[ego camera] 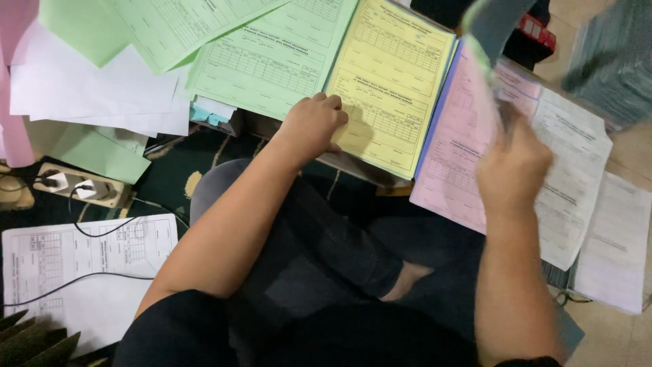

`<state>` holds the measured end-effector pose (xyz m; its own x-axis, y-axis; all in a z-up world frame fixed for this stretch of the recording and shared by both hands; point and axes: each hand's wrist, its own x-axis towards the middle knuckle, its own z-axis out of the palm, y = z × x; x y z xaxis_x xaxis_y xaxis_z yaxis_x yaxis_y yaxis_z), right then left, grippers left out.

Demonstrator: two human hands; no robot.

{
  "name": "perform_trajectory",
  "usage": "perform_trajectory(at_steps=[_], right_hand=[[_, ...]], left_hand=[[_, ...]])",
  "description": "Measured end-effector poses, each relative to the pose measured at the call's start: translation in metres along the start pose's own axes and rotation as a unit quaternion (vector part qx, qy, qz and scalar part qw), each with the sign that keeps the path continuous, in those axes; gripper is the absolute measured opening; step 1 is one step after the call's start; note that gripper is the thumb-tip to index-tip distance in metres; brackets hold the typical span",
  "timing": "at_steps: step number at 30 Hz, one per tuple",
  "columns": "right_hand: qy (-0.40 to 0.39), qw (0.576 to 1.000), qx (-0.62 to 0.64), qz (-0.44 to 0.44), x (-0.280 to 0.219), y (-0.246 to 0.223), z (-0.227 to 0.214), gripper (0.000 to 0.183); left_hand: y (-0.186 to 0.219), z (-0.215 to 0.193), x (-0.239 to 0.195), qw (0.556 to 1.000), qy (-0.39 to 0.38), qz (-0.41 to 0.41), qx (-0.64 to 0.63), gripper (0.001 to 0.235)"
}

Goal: The person sits on the floor and organizes a large stack of multi-colored documents. They repeatedly pick up sheets, flip through them, and place them into separate piles on the floor.

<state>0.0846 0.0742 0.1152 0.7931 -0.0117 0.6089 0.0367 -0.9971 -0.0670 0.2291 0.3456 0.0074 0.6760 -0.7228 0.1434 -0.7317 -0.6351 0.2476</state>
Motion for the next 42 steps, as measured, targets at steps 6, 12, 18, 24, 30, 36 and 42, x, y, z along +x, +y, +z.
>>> perform_trajectory(at_steps=[6,12,18,24,30,36,42], right_hand=[[-0.24,0.969,0.056,-0.014,0.009,-0.038,0.096,0.045],[-0.297,0.949,0.104,0.011,-0.019,-0.067,0.099,0.033],[-0.259,0.966,0.005,-0.001,-0.042,-0.081,0.113,0.04],[-0.235,0.972,0.005,0.006,-0.041,-0.059,0.125,0.029],[-0.211,0.977,-0.012,-0.014,-0.041,-0.074,0.121,0.02],[-0.226,0.973,0.02,0.034,-0.04,-0.058,0.126,0.028],[-0.21,0.975,0.039,0.056,-0.043,-0.06,0.128,0.026]], left_hand=[[-0.004,-0.002,-0.002,0.999,-0.028,0.005,0.04,0.033],[-0.007,0.02,0.0,0.999,0.006,0.023,0.041,0.008],[0.002,0.022,0.01,0.959,0.264,0.072,0.074,0.011],[-0.087,-0.058,-0.032,0.878,0.43,-0.197,-0.079,0.022],[-0.26,-0.012,-0.092,0.775,0.293,-0.559,0.03,0.043],[-0.268,-0.013,-0.058,0.783,0.155,-0.601,0.037,0.054],[-0.268,-0.006,-0.075,0.764,0.387,-0.471,-0.212,0.022]])
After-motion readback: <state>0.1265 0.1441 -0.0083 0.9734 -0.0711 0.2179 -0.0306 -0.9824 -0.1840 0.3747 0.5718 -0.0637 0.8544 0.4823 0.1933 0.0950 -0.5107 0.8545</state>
